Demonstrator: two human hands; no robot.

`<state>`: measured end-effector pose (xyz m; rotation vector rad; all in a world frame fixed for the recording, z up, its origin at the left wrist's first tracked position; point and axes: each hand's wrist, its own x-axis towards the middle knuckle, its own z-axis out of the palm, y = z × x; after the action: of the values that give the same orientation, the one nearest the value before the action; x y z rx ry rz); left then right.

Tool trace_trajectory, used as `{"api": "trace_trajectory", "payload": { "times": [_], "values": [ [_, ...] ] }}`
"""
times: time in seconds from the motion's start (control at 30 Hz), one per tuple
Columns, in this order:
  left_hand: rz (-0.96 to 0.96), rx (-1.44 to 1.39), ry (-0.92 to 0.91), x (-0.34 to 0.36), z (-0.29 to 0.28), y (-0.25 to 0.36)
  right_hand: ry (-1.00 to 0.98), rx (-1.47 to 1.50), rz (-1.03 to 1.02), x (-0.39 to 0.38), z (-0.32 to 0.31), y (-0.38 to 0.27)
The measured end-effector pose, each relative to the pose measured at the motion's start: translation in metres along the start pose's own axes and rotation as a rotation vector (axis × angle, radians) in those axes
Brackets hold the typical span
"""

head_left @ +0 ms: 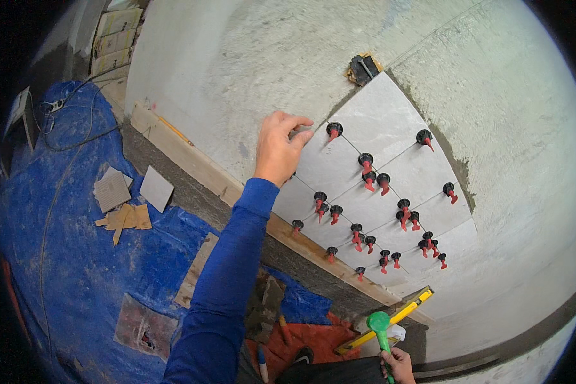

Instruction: The person installs white tiles on a wall using tile leveling clips and a rubber mallet. They place the clips between tiles, adjust their positions, and tap the tiles to secure them.

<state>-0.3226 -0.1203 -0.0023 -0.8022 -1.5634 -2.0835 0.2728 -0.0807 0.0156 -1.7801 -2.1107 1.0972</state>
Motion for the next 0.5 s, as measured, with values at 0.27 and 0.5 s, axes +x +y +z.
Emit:
{"api": "trace_trajectory", "payload": {
  "times": [0.27,0.5],
  "values": [
    [0.046,0.022,-0.002,-0.007,0.023,0.002,-0.112,0.007,0.078,0.021,-0.014,0.032],
    [0.007,0.039,-0.017,-0.006,0.032,0.004,-0.047,-0.008,0.023,0.005,-0.014,0.023]
  ]
}}
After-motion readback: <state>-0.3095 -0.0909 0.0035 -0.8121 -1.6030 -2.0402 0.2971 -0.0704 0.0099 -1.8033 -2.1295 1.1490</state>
